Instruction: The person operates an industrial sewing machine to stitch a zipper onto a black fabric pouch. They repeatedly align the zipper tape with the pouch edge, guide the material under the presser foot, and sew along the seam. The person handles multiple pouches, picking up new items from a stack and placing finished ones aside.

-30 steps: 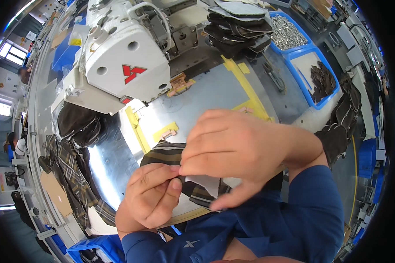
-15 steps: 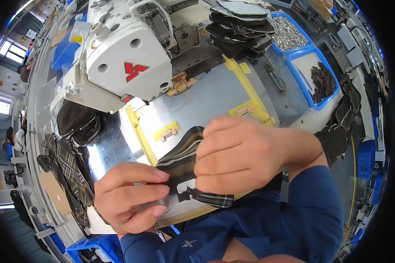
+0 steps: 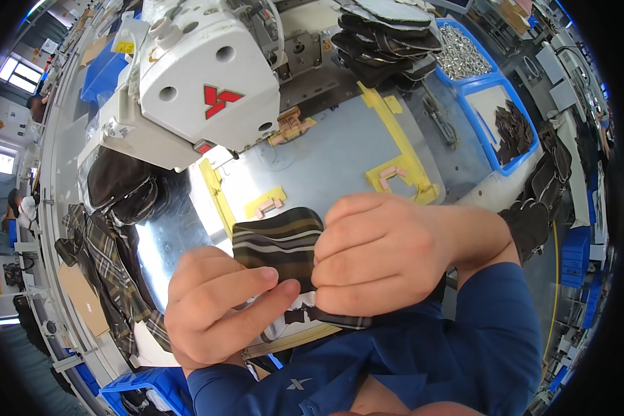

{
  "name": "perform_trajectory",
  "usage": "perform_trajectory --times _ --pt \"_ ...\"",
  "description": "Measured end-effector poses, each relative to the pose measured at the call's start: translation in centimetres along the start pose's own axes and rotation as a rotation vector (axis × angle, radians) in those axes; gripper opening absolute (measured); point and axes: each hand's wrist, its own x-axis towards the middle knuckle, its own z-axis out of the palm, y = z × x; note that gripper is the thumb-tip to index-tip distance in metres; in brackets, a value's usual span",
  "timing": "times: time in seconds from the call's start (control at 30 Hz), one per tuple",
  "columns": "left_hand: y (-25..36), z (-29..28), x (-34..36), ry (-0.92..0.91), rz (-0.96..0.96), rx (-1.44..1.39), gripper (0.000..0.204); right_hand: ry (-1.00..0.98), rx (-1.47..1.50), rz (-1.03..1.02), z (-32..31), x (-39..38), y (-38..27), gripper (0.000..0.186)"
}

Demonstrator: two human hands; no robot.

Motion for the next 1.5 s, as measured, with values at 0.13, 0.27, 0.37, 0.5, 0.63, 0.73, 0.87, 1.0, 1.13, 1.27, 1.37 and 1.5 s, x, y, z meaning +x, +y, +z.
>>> perform_trajectory --times 0.13,0.27,0.37,0.5,0.63,0.73,0.87,1.0,1.13,1.27,1.37,1.5 --pt "-0.3 0.4 -0.3 0.031 0.076 0.030 0.017 0.014 0.013 0.015 0.0 -0.1 0.1 0.014" --pt "-0.7 1.0 -0.5 0.036 0.090 -0.130 0.018 0.026 0.045 0.027 -0.2 0.2 0.1 0.013" --pt "-0.9 0.8 -0.3 -0.025 0.065 -0.253 0.018 0.037 0.050 0.030 -0.2 0.0 0.1 0.012" --pt "-1.8 1.6 -0.4 0.002 0.130 -0.334 0.018 0.074 0.068 0.028 0.1 0.1 0.1 0.010" --pt "-2.1 2.1 -0.8 -0.037 0.021 -0.478 0.016 0.094 0.066 0.046 0.1 0.0 0.2 0.010" --pt "-2.5 1.4 -0.7 -0.188 -0.161 -0.606 0.026 0.132 0.039 0.062 0.5 -0.4 0.4 0.010" --pt "-3.7 3.1 -1.4 -0.057 -0.144 -0.925 0.065 0.142 -0.042 0.094 0.0 -0.4 0.5 0.010" --pt "-3.1 4.2 -1.3 0.032 -0.036 -0.835 0.067 0.170 -0.075 0.055 0.0 -0.2 0.4 0.011" --pt "-2.5 4.0 -1.8 0.017 -0.056 -0.639 0.029 0.148 -0.077 0.016 -0.2 -0.1 0.1 0.012" --pt "-1.8 3.6 -1.9 0.016 -0.103 -0.518 0.020 0.135 -0.077 0.008 0.0 -0.1 -0.2 0.013" --pt "-1.6 3.4 -1.8 0.029 -0.092 -0.513 0.020 0.131 -0.047 0.005 0.1 -0.1 -0.1 0.013" --pt "-2.4 3.0 -1.2 -0.033 -0.087 -0.471 0.020 0.085 0.091 0.077 0.0 -0.6 0.6 0.015"
